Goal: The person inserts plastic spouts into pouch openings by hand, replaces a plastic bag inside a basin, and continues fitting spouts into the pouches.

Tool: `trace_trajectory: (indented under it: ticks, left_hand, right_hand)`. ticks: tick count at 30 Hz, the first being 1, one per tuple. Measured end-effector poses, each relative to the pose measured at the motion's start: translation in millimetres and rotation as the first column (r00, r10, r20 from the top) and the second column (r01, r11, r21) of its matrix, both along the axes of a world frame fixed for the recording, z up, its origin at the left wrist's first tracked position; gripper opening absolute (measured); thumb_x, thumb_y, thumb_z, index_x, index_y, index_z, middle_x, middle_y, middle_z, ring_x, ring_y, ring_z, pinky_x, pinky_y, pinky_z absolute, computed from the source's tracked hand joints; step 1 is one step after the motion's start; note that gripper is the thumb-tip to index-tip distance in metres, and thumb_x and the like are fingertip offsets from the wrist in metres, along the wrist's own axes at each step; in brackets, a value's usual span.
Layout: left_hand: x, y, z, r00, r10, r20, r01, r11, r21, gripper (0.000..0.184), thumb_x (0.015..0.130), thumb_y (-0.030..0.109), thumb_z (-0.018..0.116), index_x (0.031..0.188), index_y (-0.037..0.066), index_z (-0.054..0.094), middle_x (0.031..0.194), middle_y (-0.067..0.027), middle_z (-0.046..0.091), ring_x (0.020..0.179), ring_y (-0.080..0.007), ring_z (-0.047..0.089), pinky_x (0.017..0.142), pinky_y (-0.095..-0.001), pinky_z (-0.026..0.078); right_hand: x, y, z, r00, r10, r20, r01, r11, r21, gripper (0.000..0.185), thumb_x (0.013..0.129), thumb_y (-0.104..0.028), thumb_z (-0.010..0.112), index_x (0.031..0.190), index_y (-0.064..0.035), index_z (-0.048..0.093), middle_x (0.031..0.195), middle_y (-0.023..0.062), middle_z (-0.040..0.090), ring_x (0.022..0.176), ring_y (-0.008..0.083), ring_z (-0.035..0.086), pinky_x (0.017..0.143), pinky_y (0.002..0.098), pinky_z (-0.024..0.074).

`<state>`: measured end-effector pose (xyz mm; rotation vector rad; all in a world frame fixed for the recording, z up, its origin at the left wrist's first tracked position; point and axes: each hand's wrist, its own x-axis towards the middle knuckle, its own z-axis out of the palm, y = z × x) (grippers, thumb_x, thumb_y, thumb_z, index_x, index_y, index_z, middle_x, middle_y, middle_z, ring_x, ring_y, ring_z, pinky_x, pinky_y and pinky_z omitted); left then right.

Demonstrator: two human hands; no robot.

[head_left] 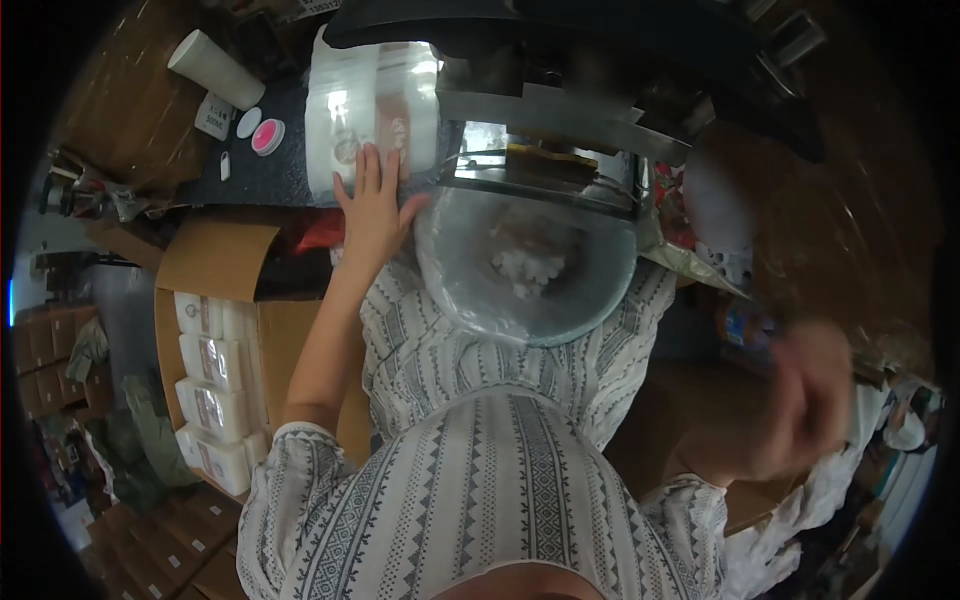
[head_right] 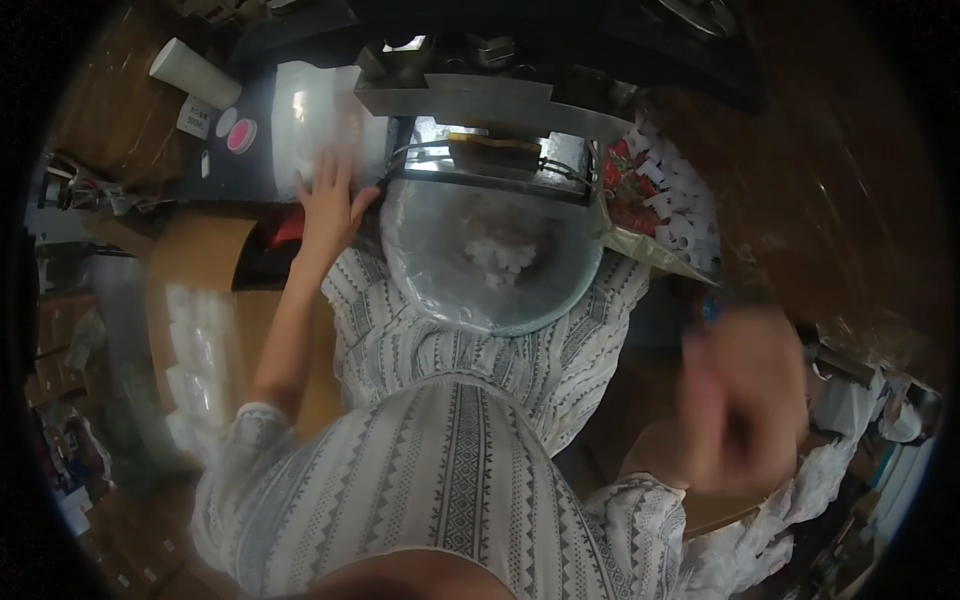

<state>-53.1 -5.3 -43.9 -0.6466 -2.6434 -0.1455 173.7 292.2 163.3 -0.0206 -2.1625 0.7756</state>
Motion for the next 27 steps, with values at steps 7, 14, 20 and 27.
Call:
trace_trajectory:
  ticks: [7,14,20,27]
  left_hand:
    - [22.5,-8.4,-2.1,0.995,-0.067,0.079,0.048,0.973,0.227,0.051,0.082,0.009,0.061,0.131,0.012,0.048,0.132,-0.0138,0.051,0.124,-0.0286,0.047,0.106,-0.0476,0.027]
    - [30.6,-6.8,46.4,0.973,-0.079,0.216,0.003,0.944,0.331,0.014,0.081,0.007,0.063,0.094,0.004,0.065,0.090,-0.0119,0.065,0.083,-0.0309,0.062,0.076,-0.0375,0.047]
    - [71.7,24.0,73.9,0.969,-0.198,0.151,0.090,0.843,0.530,0.009,0.079,0.006,0.064,0.088,0.004,0.065,0.079,-0.0114,0.063,0.070,-0.0318,0.061,0.060,-0.0373,0.047]
    - [81.9,45.0,76.2,0.919,-0.364,0.151,0.243,0.825,0.511,0.010,0.077,0.006,0.065,0.087,0.005,0.065,0.078,-0.0096,0.062,0.070,-0.0307,0.062,0.060,-0.0357,0.048]
  right_hand:
    - [-68.2,80.9,-121.6,0.600,-0.290,0.746,0.151,0.956,0.250,0.019,0.086,-0.017,0.060,0.091,0.0000,0.065,0.083,0.0199,0.066,0.079,0.0355,0.064,0.069,0.0391,0.0493]
    - [-92.0,71.9,-120.4,0.639,-0.067,0.766,0.084,0.996,0.018,0.021,0.086,-0.018,0.059,0.095,0.0010,0.065,0.086,0.0176,0.068,0.080,0.0323,0.066,0.070,0.0390,0.0495]
    - [-94.8,6.9,-74.9,0.829,0.261,0.494,-0.071,0.926,-0.371,0.022,0.079,-0.015,0.071,0.091,0.0006,0.062,0.078,0.0109,0.064,0.068,0.0232,0.061,0.062,0.0334,0.0484]
    - [-107.8,-30.2,-88.1,0.876,0.323,0.357,-0.332,0.943,-0.040,0.026,0.075,-0.018,0.076,0.090,-0.0017,0.061,0.077,0.0092,0.061,0.065,0.0212,0.059,0.060,0.0319,0.0481]
